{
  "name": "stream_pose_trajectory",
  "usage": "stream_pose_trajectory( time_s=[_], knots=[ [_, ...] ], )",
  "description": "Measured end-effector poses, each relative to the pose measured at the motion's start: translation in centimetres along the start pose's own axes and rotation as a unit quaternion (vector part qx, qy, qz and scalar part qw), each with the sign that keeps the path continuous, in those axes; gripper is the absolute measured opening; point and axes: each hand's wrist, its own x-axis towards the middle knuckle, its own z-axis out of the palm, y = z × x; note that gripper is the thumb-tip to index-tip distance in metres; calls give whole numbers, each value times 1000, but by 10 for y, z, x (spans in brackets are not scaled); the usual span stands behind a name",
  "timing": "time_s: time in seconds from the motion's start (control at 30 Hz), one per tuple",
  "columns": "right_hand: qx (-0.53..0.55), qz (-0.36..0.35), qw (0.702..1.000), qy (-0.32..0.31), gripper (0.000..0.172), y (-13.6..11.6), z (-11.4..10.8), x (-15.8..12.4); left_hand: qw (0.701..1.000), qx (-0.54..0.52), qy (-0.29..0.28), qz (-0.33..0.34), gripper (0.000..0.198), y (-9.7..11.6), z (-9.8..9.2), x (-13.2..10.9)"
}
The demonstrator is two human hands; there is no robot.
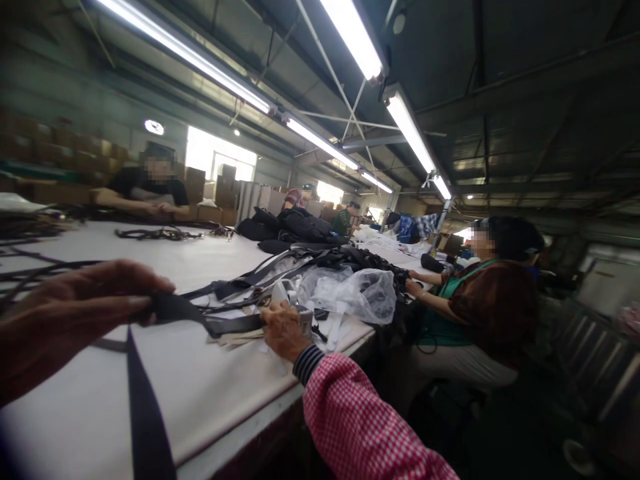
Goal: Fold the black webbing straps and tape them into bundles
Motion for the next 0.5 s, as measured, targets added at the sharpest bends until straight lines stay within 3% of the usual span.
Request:
stream_pose_trajectory(
  time_s=[0.13, 0.27, 0.4, 0.5],
  knots=[
    [-18, -1, 999, -29, 37, 18, -11, 19, 997, -41, 47, 36, 39, 8, -15, 2],
    [0, -8, 999, -50, 13, 27, -8, 21, 994, -31, 85, 55, 39, 11, -23, 6],
    [45, 42, 998, 10, 22, 47, -19, 24, 992, 3, 115, 58, 46, 3, -40, 20],
    [99, 113, 985, 85, 32, 79, -45, 33, 989, 115, 70, 53, 46, -9, -51, 31]
  ],
)
